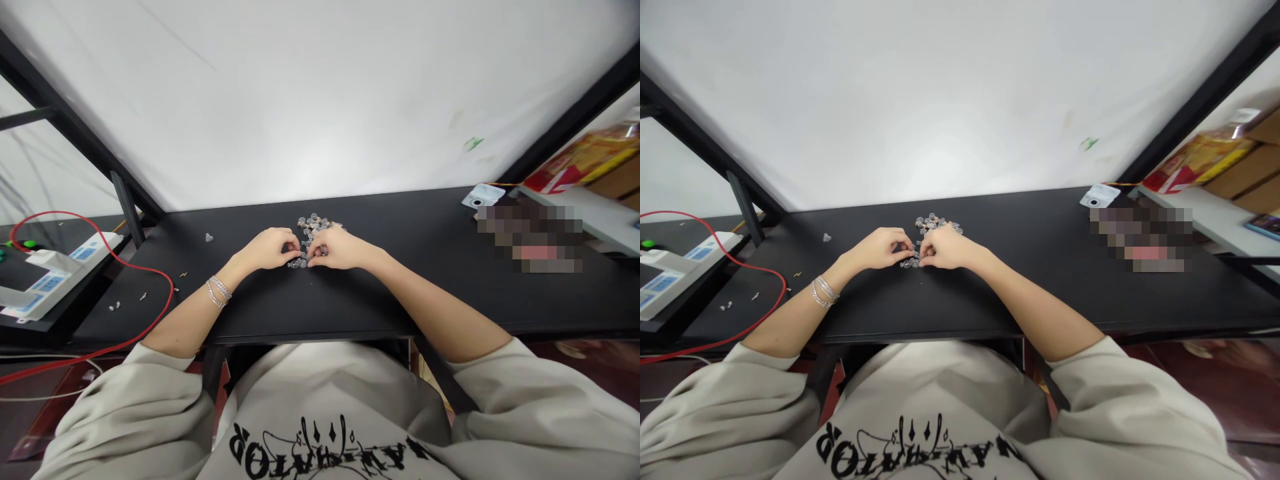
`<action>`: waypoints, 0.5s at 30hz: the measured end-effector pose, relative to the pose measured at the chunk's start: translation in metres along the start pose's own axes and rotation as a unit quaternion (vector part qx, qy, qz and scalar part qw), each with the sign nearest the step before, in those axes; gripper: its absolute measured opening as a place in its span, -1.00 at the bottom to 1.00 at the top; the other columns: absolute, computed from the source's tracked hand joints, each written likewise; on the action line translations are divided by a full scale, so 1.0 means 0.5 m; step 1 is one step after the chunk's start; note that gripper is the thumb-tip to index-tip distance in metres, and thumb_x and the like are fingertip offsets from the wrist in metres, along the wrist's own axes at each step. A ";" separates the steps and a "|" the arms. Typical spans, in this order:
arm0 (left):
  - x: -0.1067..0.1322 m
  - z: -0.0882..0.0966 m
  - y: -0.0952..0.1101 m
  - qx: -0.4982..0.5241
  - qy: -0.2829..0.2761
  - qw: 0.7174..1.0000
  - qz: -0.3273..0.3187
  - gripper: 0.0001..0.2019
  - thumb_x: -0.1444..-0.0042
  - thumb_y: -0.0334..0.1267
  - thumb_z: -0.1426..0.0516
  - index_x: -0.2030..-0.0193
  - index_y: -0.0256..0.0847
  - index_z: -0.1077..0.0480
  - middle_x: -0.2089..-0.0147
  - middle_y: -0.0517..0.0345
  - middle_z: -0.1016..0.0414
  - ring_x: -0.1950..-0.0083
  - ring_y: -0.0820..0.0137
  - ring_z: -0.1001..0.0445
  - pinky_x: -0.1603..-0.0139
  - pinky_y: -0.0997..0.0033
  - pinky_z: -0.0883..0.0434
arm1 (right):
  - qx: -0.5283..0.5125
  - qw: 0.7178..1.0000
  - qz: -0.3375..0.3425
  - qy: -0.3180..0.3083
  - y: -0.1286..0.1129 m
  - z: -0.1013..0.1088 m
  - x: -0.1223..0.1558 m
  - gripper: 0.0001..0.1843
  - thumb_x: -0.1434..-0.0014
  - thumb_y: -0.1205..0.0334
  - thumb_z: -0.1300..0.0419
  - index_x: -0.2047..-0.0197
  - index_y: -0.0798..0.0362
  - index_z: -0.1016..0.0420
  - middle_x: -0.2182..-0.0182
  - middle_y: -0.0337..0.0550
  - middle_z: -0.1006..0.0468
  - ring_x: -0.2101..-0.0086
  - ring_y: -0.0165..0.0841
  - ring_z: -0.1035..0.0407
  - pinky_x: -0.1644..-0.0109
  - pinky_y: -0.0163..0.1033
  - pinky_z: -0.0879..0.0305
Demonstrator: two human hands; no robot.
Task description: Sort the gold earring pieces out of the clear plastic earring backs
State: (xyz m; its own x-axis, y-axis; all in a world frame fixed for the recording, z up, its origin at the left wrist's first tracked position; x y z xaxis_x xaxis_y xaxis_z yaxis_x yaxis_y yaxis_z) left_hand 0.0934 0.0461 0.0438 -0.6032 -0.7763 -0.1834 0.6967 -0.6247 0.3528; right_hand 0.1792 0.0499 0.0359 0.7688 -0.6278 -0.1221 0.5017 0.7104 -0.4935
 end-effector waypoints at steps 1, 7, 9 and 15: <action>0.000 0.001 0.003 0.010 0.005 1.000 -0.006 -0.88 -0.15 -0.23 -0.21 0.25 -0.19 -0.56 0.32 0.17 -0.46 0.39 0.46 -0.35 0.31 0.44 -0.27 | -0.018 1.000 0.000 0.023 0.000 0.009 0.001 -0.85 -0.07 0.17 -0.34 0.32 0.06 -0.62 0.41 -0.20 -0.60 0.39 -0.41 -0.44 0.12 -0.26 -0.27; 0.002 0.015 0.017 0.033 0.060 0.997 -0.028 -0.80 -0.21 -0.14 -0.16 0.30 -0.21 -0.50 0.37 0.18 -0.43 0.44 0.49 -0.29 0.35 0.45 -0.25 | -0.180 0.979 -0.001 0.101 0.006 0.036 0.005 -0.83 -0.10 0.21 -0.24 0.25 0.10 -0.55 0.35 -0.17 -0.61 0.32 -0.40 -0.49 0.19 -0.32 -0.37; 0.003 0.024 0.014 0.028 0.088 0.995 -0.023 -0.79 -0.23 -0.12 -0.15 0.27 -0.21 -0.50 0.35 0.16 -0.45 0.45 0.50 -0.28 0.34 0.44 -0.26 | -0.206 0.972 0.000 0.115 0.012 0.038 0.003 -0.82 -0.11 0.19 -0.24 0.25 0.10 -0.54 0.35 -0.16 -0.61 0.33 -0.41 -0.48 0.21 -0.32 -0.37; 0.003 0.030 0.011 0.023 0.101 0.994 -0.023 -0.82 -0.25 -0.17 -0.12 0.18 -0.20 -0.49 0.28 0.14 -0.47 0.46 0.49 -0.28 0.32 0.42 -0.29 | -0.260 0.958 -0.010 0.123 0.035 0.029 -0.002 -0.75 -0.13 0.10 -0.23 0.21 0.11 -0.52 0.36 -0.14 -0.59 0.37 -0.41 -0.46 0.25 -0.29 -0.40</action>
State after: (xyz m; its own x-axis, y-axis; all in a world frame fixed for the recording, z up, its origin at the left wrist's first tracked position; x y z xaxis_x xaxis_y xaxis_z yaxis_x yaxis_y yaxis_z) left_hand 0.0904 0.0427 0.0595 -0.5400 -0.7512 -0.3796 0.6488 -0.6588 0.3809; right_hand 0.1928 0.0676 0.0402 0.6116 -0.7416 -0.2755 0.2012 0.4826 -0.8524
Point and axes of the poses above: each hand's wrist, its own x-axis away from the middle knuckle, its own z-axis out of the back of the hand, y = z × x, the point moved 10 cm from there along -x, towards the middle knuckle
